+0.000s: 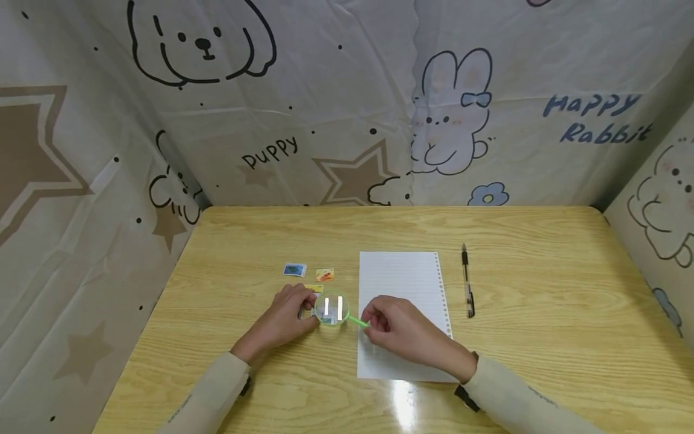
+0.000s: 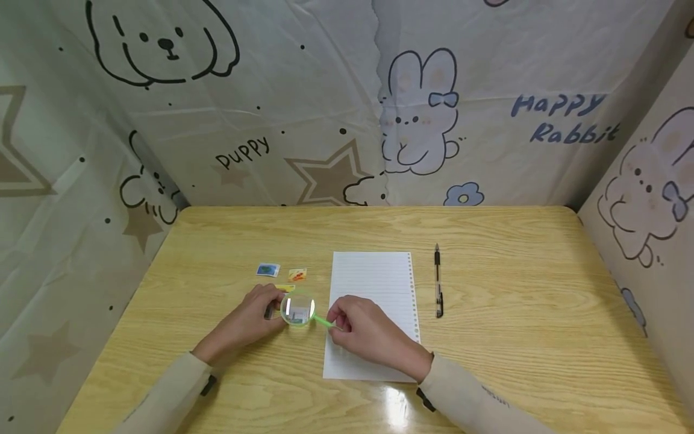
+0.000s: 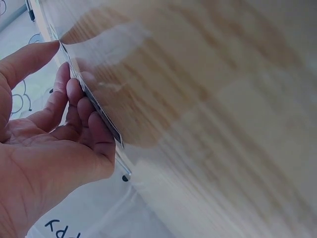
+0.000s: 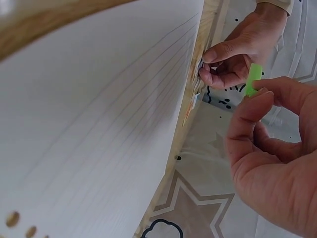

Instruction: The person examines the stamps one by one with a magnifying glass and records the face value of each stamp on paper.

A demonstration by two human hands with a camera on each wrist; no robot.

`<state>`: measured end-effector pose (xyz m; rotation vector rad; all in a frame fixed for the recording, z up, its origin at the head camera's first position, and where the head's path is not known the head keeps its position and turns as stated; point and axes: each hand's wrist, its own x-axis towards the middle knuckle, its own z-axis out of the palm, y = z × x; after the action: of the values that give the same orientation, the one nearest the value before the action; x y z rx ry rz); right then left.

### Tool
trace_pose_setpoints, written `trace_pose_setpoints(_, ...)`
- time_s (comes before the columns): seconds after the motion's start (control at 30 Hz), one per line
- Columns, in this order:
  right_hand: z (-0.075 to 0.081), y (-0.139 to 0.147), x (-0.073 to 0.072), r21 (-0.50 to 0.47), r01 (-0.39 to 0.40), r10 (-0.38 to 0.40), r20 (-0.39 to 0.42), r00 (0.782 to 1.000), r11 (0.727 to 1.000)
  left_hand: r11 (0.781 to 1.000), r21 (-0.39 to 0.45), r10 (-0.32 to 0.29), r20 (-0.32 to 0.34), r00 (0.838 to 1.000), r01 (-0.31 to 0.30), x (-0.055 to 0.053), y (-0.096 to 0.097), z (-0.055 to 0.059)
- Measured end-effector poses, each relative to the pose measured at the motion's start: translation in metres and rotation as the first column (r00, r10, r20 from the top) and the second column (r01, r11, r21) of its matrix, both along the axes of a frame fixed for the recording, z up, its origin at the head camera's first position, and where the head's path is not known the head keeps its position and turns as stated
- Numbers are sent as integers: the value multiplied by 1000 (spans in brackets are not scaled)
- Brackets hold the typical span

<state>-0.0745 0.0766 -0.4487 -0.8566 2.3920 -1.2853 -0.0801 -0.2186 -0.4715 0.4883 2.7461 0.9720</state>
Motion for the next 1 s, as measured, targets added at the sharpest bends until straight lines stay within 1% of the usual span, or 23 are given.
trace_pose_setpoints(0.2, 2, 4, 0, -5, 34, -34, -4, 999, 999, 1000, 10, 6, 30, 1000, -6, 1, -1, -1)
trace_pose_setpoints(0.5, 0, 13, 1, -35, 132, -133, -47, 990, 991, 999, 22, 23, 50, 998, -25, 1, -2, -3)
trace_pose_setpoints(0.77, 0, 28, -4, -36, 230, -230, -16, 973, 973, 1000, 26, 14, 46, 999, -15, 2, -1, -1)
trace_pose_setpoints(1.0, 1, 39, -8, -54, 294, -294, 12, 956, 954, 1000, 22, 7, 44, 999, -8, 1, -1, -1)
